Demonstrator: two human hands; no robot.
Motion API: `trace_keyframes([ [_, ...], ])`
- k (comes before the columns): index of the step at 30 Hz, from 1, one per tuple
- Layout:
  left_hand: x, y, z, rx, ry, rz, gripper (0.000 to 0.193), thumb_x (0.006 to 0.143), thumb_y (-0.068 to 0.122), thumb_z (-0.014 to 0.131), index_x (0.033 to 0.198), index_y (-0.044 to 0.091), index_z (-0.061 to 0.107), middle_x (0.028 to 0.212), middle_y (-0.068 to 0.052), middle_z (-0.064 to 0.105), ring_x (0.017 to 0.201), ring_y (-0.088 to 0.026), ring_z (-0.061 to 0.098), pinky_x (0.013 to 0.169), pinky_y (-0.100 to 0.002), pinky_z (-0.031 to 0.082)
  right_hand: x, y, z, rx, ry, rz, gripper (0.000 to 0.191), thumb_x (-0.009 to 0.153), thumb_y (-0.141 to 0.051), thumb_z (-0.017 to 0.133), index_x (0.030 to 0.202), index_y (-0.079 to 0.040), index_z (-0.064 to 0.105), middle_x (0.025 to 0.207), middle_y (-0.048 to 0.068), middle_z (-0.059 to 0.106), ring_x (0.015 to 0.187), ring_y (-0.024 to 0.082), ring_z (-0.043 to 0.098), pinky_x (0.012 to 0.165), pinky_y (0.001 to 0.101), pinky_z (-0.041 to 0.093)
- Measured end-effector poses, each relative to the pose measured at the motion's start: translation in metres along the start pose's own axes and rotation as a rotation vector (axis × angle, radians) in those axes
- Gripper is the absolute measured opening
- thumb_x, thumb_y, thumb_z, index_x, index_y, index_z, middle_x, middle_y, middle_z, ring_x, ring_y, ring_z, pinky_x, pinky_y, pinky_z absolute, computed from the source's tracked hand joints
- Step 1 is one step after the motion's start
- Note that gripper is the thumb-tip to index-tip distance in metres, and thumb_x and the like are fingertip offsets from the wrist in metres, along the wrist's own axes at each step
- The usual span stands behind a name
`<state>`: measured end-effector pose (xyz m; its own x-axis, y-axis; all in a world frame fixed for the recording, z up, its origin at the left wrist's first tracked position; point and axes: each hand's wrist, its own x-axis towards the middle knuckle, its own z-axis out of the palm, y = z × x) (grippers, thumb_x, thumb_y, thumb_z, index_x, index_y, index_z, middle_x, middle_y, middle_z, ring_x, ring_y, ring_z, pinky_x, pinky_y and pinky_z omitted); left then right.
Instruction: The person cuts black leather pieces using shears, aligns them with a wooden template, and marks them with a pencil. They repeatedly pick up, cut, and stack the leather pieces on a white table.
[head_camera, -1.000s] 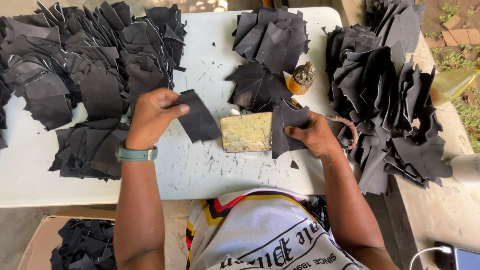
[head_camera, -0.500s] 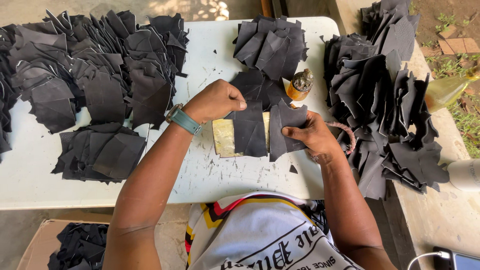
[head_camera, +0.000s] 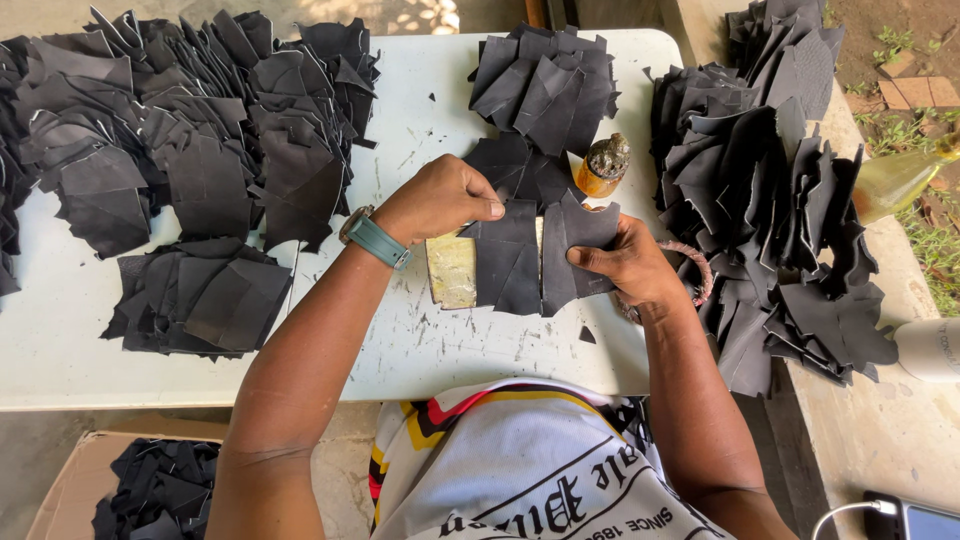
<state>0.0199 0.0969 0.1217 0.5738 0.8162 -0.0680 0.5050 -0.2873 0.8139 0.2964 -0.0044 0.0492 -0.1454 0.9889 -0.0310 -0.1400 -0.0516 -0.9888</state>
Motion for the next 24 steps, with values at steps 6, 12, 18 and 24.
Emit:
trace_keyframes([
  [6, 0.002, -0.002, 0.002, -0.011, 0.008, 0.015, 0.024, 0.078, 0.021, 0.081, 0.091, 0.001, 0.081, 0.071, -0.01, 0.076, 0.058, -0.011, 0.064, 0.057, -0.027, 0.052, -0.002, -0.003, -0.001, 0.023, -0.017, 0.004, 0.036, 0.082, 0.004, 0.078, 0.116, 0.005, 0.067, 0.105, 0.009, 0.074, 0.092, 0.015, 0.072, 0.087, 0.0317, 0.06],
  [12, 0.005, -0.002, 0.003, -0.122, -0.04, 0.111, 0.023, 0.078, 0.016, 0.082, 0.096, 0.002, 0.08, 0.088, -0.009, 0.08, 0.077, -0.011, 0.074, 0.071, -0.026, 0.058, -0.001, -0.001, -0.001, 0.019, -0.009, 0.017, 0.036, 0.082, 0.003, 0.078, 0.116, 0.005, 0.067, 0.104, 0.009, 0.075, 0.091, 0.015, 0.072, 0.086, 0.0319, 0.06],
  [18, 0.008, 0.001, 0.011, -0.09, 0.01, 0.09, 0.019, 0.078, 0.013, 0.083, 0.095, 0.003, 0.08, 0.09, -0.009, 0.081, 0.084, -0.013, 0.077, 0.077, -0.027, 0.06, -0.002, 0.003, -0.003, 0.023, -0.005, 0.007, 0.037, 0.081, 0.002, 0.079, 0.115, 0.004, 0.068, 0.104, 0.009, 0.075, 0.092, 0.015, 0.072, 0.087, 0.0314, 0.06],
  [24, 0.01, 0.002, 0.012, -0.08, 0.014, 0.095, 0.019, 0.078, 0.012, 0.083, 0.094, 0.004, 0.08, 0.089, -0.009, 0.08, 0.083, -0.014, 0.077, 0.077, -0.027, 0.06, -0.001, 0.004, -0.005, 0.001, -0.001, 0.004, 0.036, 0.082, 0.001, 0.08, 0.115, 0.003, 0.068, 0.104, 0.008, 0.075, 0.091, 0.013, 0.071, 0.085, 0.0302, 0.059],
])
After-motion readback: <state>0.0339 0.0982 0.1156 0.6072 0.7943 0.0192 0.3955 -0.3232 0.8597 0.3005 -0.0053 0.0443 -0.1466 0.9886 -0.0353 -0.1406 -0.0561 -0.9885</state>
